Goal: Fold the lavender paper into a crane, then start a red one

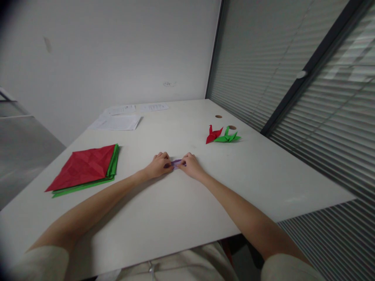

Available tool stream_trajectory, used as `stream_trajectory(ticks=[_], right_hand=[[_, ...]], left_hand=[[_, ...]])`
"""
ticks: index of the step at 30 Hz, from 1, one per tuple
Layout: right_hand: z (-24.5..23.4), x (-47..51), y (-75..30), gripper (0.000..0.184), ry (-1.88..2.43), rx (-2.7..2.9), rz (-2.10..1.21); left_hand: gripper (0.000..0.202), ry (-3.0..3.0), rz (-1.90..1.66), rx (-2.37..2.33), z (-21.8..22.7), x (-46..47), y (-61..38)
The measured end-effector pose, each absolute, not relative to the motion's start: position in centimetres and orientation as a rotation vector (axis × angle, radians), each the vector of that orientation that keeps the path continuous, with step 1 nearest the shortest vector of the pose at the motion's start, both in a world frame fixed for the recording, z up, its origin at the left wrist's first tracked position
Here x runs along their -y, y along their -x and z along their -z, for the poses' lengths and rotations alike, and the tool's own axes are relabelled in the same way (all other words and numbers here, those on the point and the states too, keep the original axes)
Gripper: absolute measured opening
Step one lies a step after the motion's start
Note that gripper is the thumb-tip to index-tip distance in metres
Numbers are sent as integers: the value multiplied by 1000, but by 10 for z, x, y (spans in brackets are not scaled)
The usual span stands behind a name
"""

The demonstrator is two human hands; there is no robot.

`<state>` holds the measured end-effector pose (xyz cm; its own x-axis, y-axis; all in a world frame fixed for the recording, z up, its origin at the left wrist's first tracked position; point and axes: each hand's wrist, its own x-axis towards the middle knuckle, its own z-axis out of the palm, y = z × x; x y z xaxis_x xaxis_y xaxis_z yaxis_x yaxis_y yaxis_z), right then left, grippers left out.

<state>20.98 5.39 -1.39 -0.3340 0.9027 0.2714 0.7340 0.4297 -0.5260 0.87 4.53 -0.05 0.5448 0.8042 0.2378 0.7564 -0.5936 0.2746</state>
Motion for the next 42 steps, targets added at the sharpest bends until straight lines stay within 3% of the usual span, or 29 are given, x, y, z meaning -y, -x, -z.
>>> stream_trajectory(ticks=[20,37,42], right_hand=[[14,-58,-210,28,1437,2134,-393],[14,-60,-211,24,1401,2146,-427],[16,-61,-210,24,1418,2129,-445]], left_hand=[[23,-2718,-481,-1257,-5,-42,-5],[15,-2688,-356,-1090,-15,-57,19],[17,-2807,-666,-1026,-27,-44,13]])
